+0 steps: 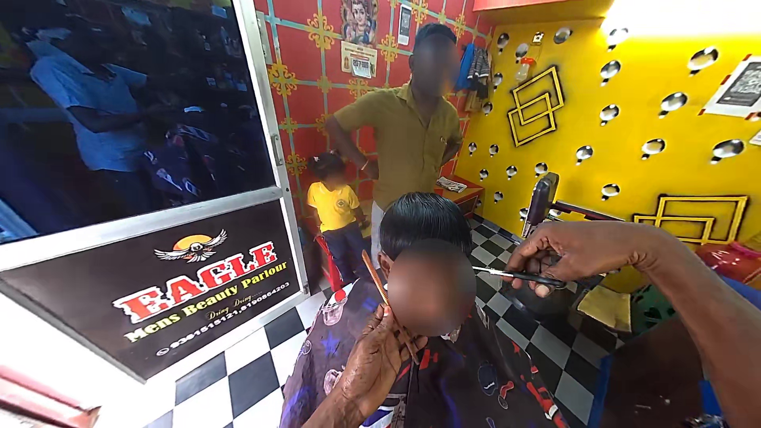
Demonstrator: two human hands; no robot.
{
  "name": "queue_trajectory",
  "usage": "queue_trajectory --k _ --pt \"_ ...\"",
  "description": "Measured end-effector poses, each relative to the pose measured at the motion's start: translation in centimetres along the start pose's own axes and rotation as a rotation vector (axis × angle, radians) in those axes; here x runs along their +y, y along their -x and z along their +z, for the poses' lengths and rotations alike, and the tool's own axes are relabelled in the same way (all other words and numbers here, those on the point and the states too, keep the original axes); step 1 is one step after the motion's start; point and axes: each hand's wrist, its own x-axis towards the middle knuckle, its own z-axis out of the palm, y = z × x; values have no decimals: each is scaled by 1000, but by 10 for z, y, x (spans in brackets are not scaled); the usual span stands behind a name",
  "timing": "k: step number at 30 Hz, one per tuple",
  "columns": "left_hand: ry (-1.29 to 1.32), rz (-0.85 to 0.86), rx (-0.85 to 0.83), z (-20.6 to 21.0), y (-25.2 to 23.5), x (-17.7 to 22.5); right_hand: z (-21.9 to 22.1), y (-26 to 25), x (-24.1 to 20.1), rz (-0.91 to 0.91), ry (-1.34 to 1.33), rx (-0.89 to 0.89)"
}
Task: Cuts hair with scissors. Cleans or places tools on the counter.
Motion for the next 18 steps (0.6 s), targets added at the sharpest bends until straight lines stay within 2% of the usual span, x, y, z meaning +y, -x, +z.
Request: queue_trajectory --k 18 --pt "69 -4 -72 -1 -4 -7 -10 8 -32 168 81 -10"
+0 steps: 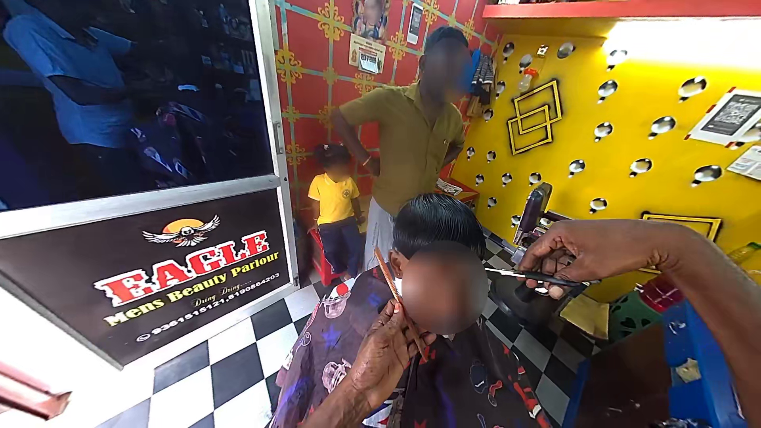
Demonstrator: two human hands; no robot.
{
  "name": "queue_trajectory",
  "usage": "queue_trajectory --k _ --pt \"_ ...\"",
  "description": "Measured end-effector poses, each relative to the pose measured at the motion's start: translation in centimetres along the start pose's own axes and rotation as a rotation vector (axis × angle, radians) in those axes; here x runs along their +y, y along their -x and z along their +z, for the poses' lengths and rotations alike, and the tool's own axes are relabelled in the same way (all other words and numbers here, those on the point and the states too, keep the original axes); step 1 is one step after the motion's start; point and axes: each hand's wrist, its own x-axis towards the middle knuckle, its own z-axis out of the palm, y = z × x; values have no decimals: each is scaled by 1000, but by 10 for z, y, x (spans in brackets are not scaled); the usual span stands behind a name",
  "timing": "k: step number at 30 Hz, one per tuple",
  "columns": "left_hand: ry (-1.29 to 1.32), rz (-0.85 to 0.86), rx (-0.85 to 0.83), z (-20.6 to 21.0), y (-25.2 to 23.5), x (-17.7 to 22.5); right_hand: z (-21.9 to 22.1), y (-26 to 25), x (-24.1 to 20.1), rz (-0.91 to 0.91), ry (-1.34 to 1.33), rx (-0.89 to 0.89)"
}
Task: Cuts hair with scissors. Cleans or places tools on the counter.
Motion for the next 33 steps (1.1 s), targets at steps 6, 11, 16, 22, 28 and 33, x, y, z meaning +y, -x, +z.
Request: queue_trajectory --k 6,11,16,22,28,33 --pt "22 -3 -14 -2 -1 -3 -2 -1 -17 42 53 -11" --pt "26 -13 -15 -4 -4 -5 -5 -2 -24 66 56 -17" --pt "49 -12 -25 -5 -5 -6 -4 0 -28 74 56 16" --pt "82 -13 -53 -7 -6 -8 -3 5 -33 107 80 11" --pt "84 -18 -59 -6 -6 -9 0 4 -46 131 67 20" --pt "103 -14 -82 -9 -7 -11 1 1 -51 144 82 28"
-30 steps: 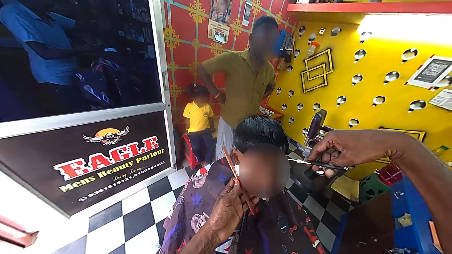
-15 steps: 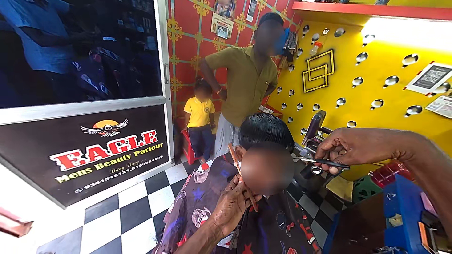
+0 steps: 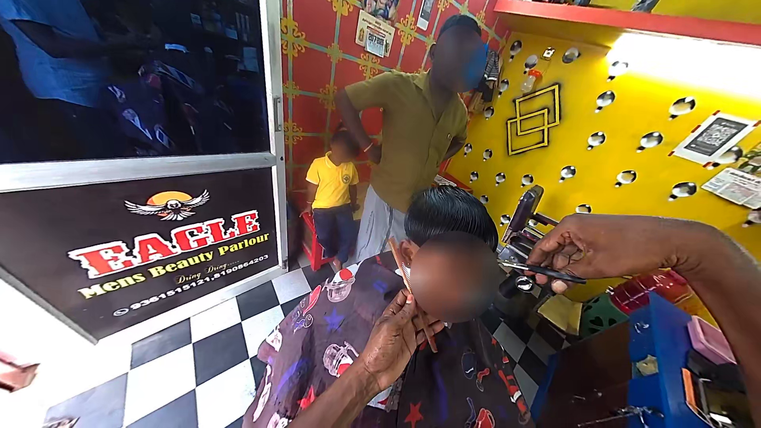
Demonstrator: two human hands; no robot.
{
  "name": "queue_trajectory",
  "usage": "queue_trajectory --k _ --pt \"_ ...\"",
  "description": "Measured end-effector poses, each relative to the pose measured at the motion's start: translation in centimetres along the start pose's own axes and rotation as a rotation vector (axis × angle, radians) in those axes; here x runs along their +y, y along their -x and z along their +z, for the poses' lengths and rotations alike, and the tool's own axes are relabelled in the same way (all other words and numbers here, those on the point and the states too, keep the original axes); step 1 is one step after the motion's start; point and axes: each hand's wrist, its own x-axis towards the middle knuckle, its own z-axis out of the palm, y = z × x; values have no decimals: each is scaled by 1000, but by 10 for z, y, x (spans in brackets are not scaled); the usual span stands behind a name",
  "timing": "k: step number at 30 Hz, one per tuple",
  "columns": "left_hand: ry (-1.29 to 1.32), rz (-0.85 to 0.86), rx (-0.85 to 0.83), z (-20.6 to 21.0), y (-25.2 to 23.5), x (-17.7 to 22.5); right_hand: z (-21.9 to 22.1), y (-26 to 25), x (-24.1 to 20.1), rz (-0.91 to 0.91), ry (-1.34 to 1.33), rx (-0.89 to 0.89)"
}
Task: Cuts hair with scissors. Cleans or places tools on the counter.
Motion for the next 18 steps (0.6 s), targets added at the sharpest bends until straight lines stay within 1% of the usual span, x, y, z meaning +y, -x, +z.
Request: queue_trajectory --k 8,14,18 --pt "35 -15 3 -2 -3 -3 -3 8 -6 50 29 15" --pt "32 -24 -22 -6 -5 -7 -4 11 -26 123 35 4" --pt "48 -27 -22 -6 -6 -8 -1 13 -35 139 58 -4"
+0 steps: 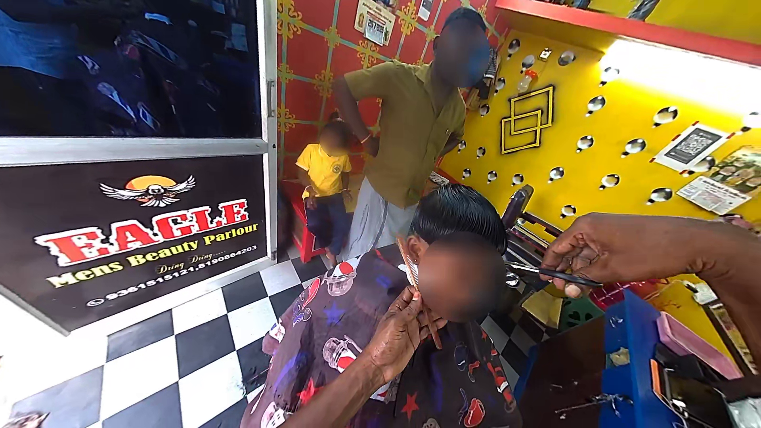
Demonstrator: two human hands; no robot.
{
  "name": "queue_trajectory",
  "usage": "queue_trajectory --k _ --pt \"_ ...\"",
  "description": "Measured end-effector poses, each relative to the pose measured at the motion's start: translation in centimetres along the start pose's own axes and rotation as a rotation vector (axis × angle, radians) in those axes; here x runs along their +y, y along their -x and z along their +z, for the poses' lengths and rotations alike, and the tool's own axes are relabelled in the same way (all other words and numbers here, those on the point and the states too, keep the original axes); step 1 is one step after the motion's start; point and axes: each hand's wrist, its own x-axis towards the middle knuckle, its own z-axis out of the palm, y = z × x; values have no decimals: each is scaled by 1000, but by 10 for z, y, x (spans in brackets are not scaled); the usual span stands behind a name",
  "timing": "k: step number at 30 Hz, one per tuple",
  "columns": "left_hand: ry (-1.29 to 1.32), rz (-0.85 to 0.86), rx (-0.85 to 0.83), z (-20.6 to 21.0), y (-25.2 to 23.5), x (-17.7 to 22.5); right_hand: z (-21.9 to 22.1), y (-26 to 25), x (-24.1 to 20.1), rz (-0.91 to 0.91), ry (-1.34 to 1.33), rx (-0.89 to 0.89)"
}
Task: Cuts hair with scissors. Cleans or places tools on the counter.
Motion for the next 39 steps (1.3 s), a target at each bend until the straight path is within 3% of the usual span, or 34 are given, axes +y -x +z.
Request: queue_trajectory --k 26,32,39 --pt "62 -19 -22 -3 -4 -11 5 8 -34 62 123 -20" --pt "69 -32 -6 -2 -3 -10 9 9 -42 126 45 -38" --pt "51 -16 -19 -2 -3 -11 12 5 -49 87 166 -4"
